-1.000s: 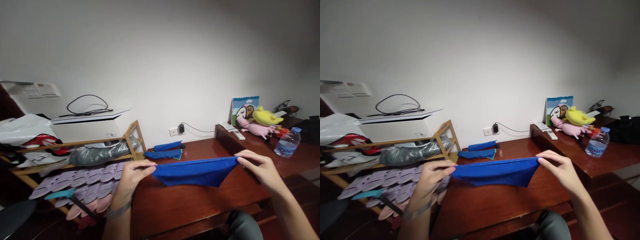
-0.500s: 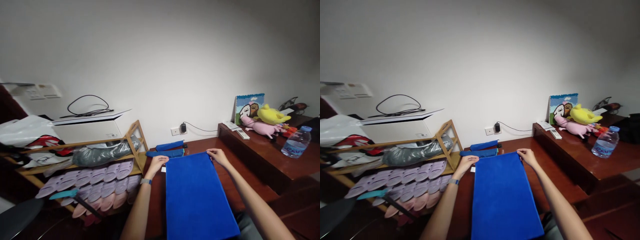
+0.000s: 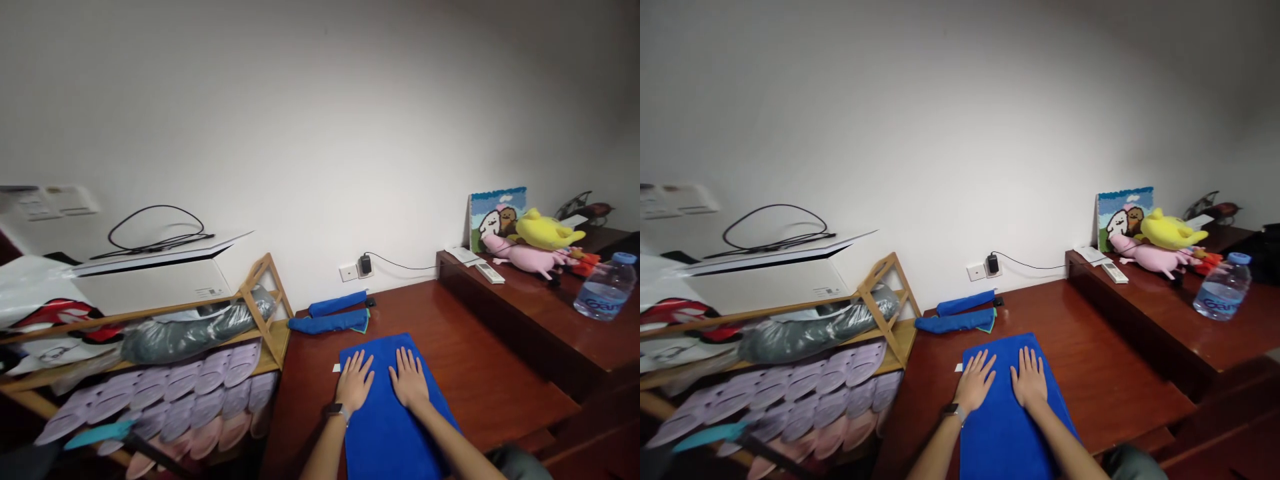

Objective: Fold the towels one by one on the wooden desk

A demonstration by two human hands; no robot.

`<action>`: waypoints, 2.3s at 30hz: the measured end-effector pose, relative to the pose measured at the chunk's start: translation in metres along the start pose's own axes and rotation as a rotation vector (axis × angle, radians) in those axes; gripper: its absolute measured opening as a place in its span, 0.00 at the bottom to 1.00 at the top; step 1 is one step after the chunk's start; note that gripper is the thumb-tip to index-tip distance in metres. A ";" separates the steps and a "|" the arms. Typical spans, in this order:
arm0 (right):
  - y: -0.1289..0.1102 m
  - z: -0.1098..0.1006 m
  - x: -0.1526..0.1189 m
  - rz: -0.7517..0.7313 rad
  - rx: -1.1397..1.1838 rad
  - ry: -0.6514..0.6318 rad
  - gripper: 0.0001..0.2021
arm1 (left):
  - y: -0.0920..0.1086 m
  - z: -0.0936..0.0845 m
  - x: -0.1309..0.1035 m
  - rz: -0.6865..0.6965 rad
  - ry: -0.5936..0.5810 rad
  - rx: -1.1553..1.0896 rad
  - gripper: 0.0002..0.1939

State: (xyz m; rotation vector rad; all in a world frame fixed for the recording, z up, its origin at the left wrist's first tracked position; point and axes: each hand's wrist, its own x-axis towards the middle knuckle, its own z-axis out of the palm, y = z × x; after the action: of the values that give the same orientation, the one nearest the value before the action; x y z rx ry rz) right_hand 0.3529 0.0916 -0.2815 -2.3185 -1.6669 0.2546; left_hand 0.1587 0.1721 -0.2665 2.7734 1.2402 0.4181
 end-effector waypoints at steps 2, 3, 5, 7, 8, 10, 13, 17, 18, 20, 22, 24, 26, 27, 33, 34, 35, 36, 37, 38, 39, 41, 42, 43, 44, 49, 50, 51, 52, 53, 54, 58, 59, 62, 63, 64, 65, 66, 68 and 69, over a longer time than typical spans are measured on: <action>0.004 -0.005 0.008 -0.050 0.000 -0.032 0.37 | -0.001 0.006 -0.001 -0.094 -0.009 0.073 0.28; 0.005 -0.012 0.015 -0.093 0.008 -0.055 0.37 | 0.000 0.006 -0.003 -0.144 -0.001 0.107 0.29; 0.005 -0.029 0.030 -0.229 0.026 -0.111 0.37 | 0.006 0.008 -0.013 -0.257 0.029 0.178 0.29; -0.001 -0.043 0.044 -0.388 0.040 -0.176 0.36 | 0.014 0.013 -0.035 -0.364 0.063 0.249 0.30; -0.007 -0.047 0.047 -0.457 0.046 -0.206 0.35 | 0.017 0.018 -0.050 -0.410 0.081 0.281 0.30; -0.020 -0.044 0.045 -0.529 0.065 -0.216 0.35 | 0.017 0.031 -0.084 -0.489 0.105 0.329 0.30; -0.027 -0.018 0.018 -0.399 0.113 -0.048 0.34 | 0.010 0.040 -0.121 -0.584 0.065 0.335 0.27; 0.006 0.011 -0.033 -0.049 0.088 0.097 0.34 | 0.009 0.008 -0.103 -0.315 0.099 0.192 0.24; 0.018 0.011 -0.042 -0.001 0.071 0.086 0.35 | 0.011 -0.004 -0.087 -0.225 0.134 0.154 0.25; 0.040 0.003 -0.051 0.012 0.048 0.054 0.37 | 0.015 -0.023 -0.056 -0.077 0.092 0.098 0.27; 0.053 -0.008 -0.048 -0.047 0.039 0.021 0.37 | 0.017 -0.029 -0.035 -0.047 -0.018 0.073 0.28; 0.058 -0.019 -0.039 -0.123 0.042 -0.009 0.37 | 0.017 -0.023 -0.034 -0.129 -0.083 0.080 0.30; 0.059 -0.027 -0.027 -0.202 0.048 -0.039 0.37 | 0.017 -0.008 -0.050 -0.245 -0.062 0.107 0.32; 0.060 -0.030 -0.022 -0.240 0.052 -0.054 0.36 | 0.017 0.000 -0.061 -0.295 -0.033 0.125 0.33; 0.063 -0.032 0.001 -0.214 0.039 -0.051 0.35 | 0.018 0.024 -0.106 -0.440 0.081 0.210 0.35; 0.064 -0.031 0.003 -0.187 0.038 -0.045 0.34 | 0.019 0.021 -0.101 -0.417 0.091 0.204 0.34; 0.065 -0.030 0.004 -0.166 0.039 -0.042 0.34 | 0.022 0.018 -0.092 -0.374 0.099 0.191 0.33; 0.065 -0.029 0.006 -0.153 0.040 -0.041 0.34 | 0.028 0.014 -0.079 -0.312 0.103 0.170 0.32; 0.065 -0.029 0.007 -0.145 0.039 -0.040 0.34 | 0.037 0.012 -0.062 -0.237 0.102 0.142 0.31; 0.066 -0.028 0.007 -0.141 0.037 -0.038 0.34 | 0.050 0.010 -0.044 -0.160 0.093 0.109 0.30; 0.066 -0.027 0.008 -0.142 0.033 -0.035 0.34 | 0.065 0.011 -0.025 -0.091 0.076 0.073 0.30; 0.068 -0.024 0.008 -0.154 0.016 -0.045 0.33 | 0.100 0.018 0.012 -0.013 0.019 0.002 0.31; 0.069 -0.023 0.009 -0.164 0.003 -0.054 0.33 | 0.117 0.024 0.027 -0.002 -0.016 -0.027 0.31; 0.070 -0.021 0.010 -0.174 -0.010 -0.064 0.32 | 0.130 0.030 0.039 -0.003 -0.045 -0.049 0.31; 0.071 -0.019 0.010 -0.179 -0.022 -0.071 0.32 | 0.139 0.036 0.047 -0.008 -0.067 -0.063 0.32; 0.072 -0.011 0.012 -0.115 -0.012 -0.040 0.33 | 0.091 0.043 0.028 -0.123 -0.036 -0.001 0.33; 0.072 -0.010 0.012 -0.105 -0.008 -0.030 0.33 | 0.067 0.037 0.016 -0.189 -0.024 0.033 0.34; 0.071 -0.010 0.011 -0.097 -0.009 -0.025 0.33 | 0.042 0.030 0.004 -0.265 -0.017 0.068 0.34; 0.070 -0.009 0.011 -0.091 -0.015 -0.024 0.33 | 0.017 0.023 -0.008 -0.333 -0.014 0.098 0.34; 0.069 -0.010 0.010 -0.085 -0.024 -0.027 0.34 | -0.005 0.015 -0.019 -0.383 -0.013 0.117 0.34; 0.068 -0.011 0.010 -0.075 -0.037 -0.034 0.34 | -0.023 0.010 -0.028 -0.412 -0.013 0.126 0.34; 0.062 -0.022 0.013 -0.037 -0.086 -0.110 0.34 | -0.054 0.000 -0.046 -0.449 0.001 0.115 0.34; 0.061 -0.026 0.014 -0.029 -0.093 -0.144 0.34 | -0.054 -0.001 -0.046 -0.452 0.009 0.111 0.33; 0.061 -0.033 0.017 -0.031 -0.090 -0.187 0.34 | -0.047 -0.006 -0.047 -0.460 0.055 0.111 0.33; 0.062 -0.034 0.017 -0.043 -0.082 -0.172 0.34 | -0.043 -0.009 -0.047 -0.457 0.075 0.115 0.32; 0.063 -0.033 0.016 -0.062 -0.071 -0.148 0.34 | -0.038 -0.011 -0.048 -0.445 0.099 0.120 0.32; 0.065 -0.030 0.015 -0.081 -0.058 -0.122 0.34 | -0.029 -0.012 -0.047 -0.419 0.126 0.121 0.31; 0.066 -0.027 0.014 -0.098 -0.045 -0.098 0.34 | -0.017 -0.012 -0.046 -0.375 0.149 0.116 0.31; 0.069 -0.021 0.012 -0.118 -0.025 -0.068 0.34 | 0.020 -0.007 -0.038 -0.241 0.170 0.077 0.30; 0.070 -0.018 0.011 -0.117 -0.019 -0.061 0.34 | 0.043 -0.002 -0.031 -0.164 0.159 0.040 0.30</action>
State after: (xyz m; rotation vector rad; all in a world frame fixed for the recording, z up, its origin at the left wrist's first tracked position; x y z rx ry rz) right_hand 0.4251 0.0793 -0.2864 -2.2373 -1.8343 0.2889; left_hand 0.1693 0.1197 -0.2633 2.6880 1.5130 0.6157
